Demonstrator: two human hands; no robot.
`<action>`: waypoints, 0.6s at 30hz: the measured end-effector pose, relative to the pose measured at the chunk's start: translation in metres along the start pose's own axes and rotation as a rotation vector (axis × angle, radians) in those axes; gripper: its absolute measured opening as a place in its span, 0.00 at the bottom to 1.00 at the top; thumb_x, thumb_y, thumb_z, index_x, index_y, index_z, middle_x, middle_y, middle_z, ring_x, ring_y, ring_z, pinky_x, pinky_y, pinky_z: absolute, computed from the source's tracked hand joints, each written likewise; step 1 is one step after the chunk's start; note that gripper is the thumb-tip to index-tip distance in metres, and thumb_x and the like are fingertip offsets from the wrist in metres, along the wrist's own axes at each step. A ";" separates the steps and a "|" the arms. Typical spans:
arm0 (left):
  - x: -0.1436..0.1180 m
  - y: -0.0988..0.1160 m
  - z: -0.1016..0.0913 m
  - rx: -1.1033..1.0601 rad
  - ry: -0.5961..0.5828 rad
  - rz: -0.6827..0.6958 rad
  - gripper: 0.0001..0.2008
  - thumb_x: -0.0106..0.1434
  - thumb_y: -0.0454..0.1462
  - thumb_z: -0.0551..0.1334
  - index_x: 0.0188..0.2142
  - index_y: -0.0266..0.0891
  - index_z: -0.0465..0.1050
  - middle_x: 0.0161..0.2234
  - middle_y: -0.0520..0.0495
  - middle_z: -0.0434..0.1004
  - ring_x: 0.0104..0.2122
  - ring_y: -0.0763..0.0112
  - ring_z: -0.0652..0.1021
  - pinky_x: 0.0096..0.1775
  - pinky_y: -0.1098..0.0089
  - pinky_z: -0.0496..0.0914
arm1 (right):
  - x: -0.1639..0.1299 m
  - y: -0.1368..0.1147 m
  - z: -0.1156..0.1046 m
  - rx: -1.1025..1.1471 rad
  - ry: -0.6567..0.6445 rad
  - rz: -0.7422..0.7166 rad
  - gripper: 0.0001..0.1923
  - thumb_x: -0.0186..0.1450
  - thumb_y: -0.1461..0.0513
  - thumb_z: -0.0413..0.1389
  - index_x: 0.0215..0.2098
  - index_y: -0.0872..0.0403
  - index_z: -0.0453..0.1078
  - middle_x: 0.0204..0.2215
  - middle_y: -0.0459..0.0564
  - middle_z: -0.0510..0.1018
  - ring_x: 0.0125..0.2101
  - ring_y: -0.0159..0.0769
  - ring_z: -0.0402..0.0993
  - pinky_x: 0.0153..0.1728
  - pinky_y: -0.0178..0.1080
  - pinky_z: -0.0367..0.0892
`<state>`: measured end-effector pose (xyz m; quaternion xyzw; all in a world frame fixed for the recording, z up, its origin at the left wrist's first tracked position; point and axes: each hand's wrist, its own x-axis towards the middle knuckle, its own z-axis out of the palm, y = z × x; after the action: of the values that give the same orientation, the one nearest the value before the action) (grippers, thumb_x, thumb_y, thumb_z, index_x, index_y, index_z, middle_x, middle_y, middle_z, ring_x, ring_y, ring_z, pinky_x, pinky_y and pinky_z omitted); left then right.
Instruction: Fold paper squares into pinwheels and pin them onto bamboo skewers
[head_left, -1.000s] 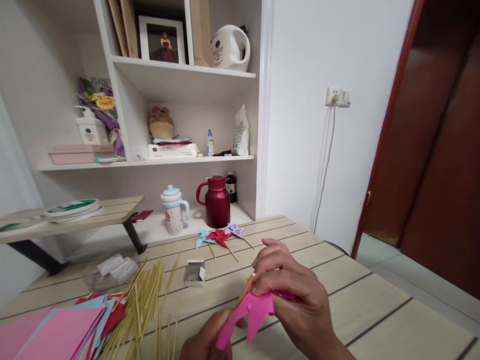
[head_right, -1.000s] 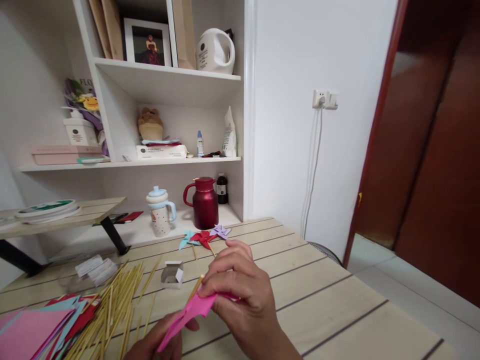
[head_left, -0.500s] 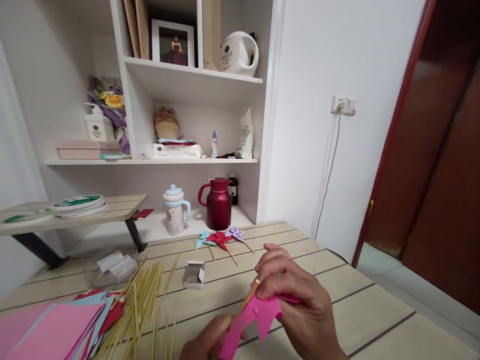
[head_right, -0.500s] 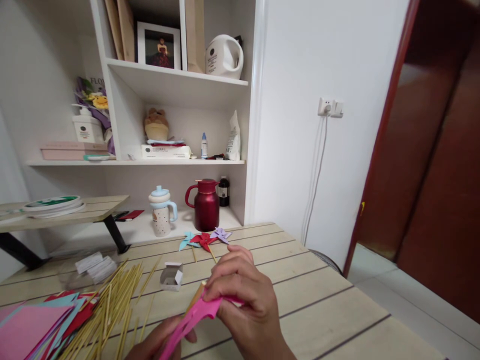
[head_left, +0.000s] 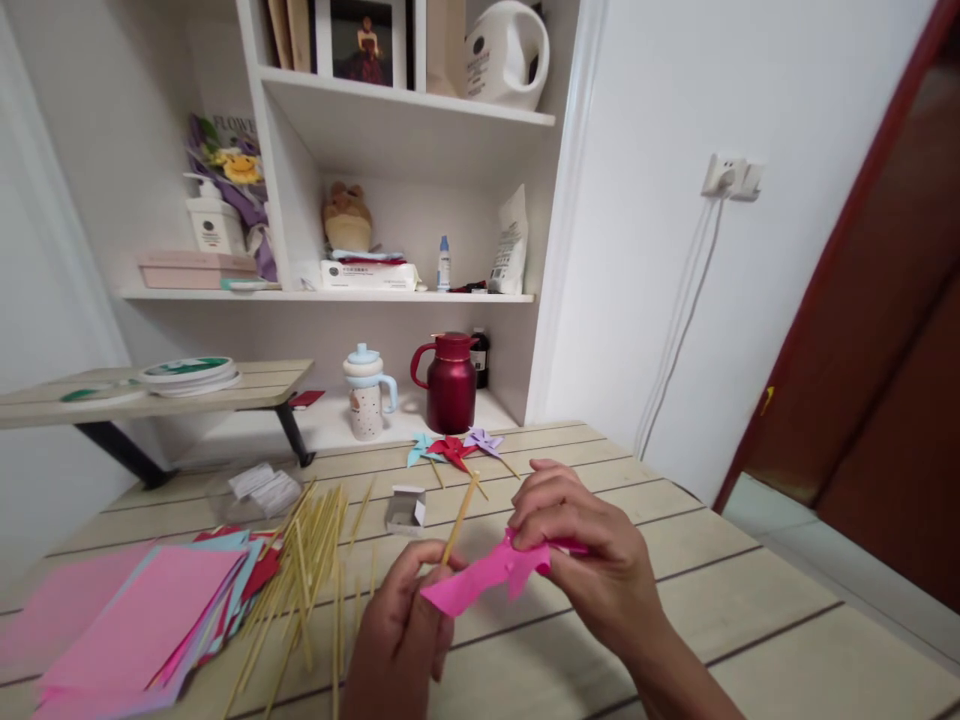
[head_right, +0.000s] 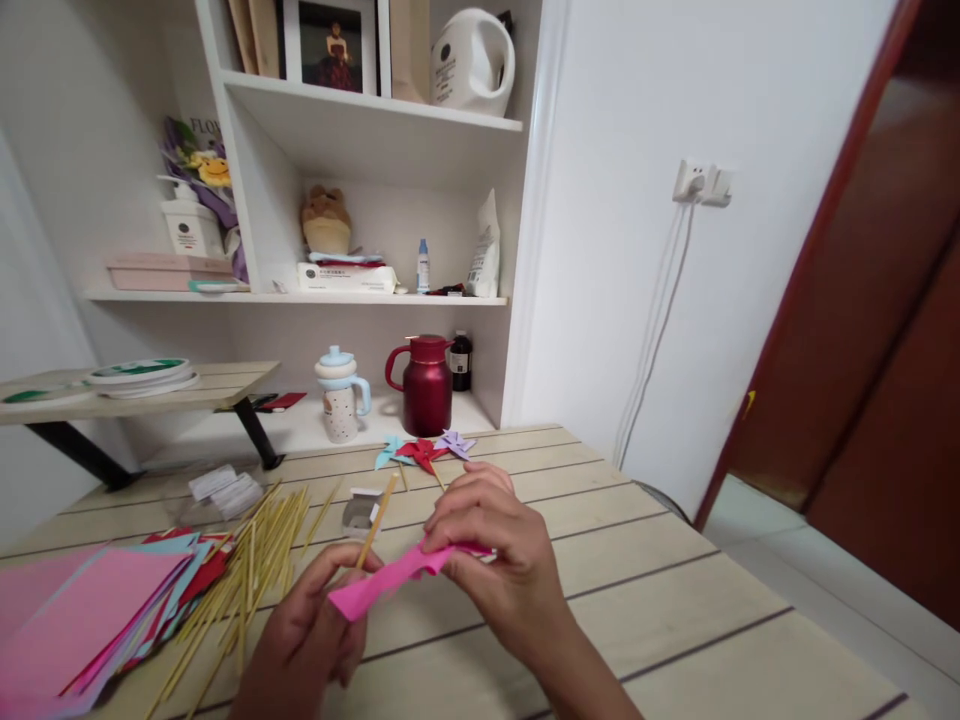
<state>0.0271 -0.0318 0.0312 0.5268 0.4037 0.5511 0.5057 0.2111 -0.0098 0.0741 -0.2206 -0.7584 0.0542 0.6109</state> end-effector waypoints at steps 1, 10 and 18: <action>0.001 0.003 -0.001 -0.007 -0.013 -0.024 0.20 0.61 0.53 0.60 0.35 0.38 0.74 0.14 0.61 0.54 0.16 0.79 0.54 0.21 0.75 0.49 | 0.000 0.002 0.001 0.000 -0.013 0.008 0.03 0.64 0.62 0.63 0.31 0.50 0.77 0.28 0.45 0.79 0.32 0.37 0.76 0.53 0.52 0.62; -0.001 0.006 -0.002 -0.017 -0.016 -0.053 0.22 0.60 0.52 0.61 0.38 0.34 0.78 0.14 0.60 0.53 0.18 0.77 0.54 0.22 0.74 0.52 | 0.000 0.002 0.007 -0.011 0.008 -0.024 0.03 0.64 0.63 0.63 0.31 0.51 0.76 0.28 0.46 0.79 0.32 0.37 0.75 0.52 0.52 0.62; -0.003 0.007 0.003 -0.023 0.010 -0.063 0.26 0.55 0.56 0.64 0.36 0.35 0.81 0.15 0.59 0.53 0.17 0.78 0.56 0.22 0.75 0.52 | 0.000 -0.001 0.005 -0.006 0.071 -0.054 0.03 0.65 0.65 0.62 0.32 0.51 0.76 0.29 0.45 0.78 0.31 0.35 0.74 0.52 0.51 0.61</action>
<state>0.0291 -0.0361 0.0378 0.5055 0.4161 0.5421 0.5267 0.2058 -0.0099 0.0736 -0.2036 -0.7422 0.0274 0.6380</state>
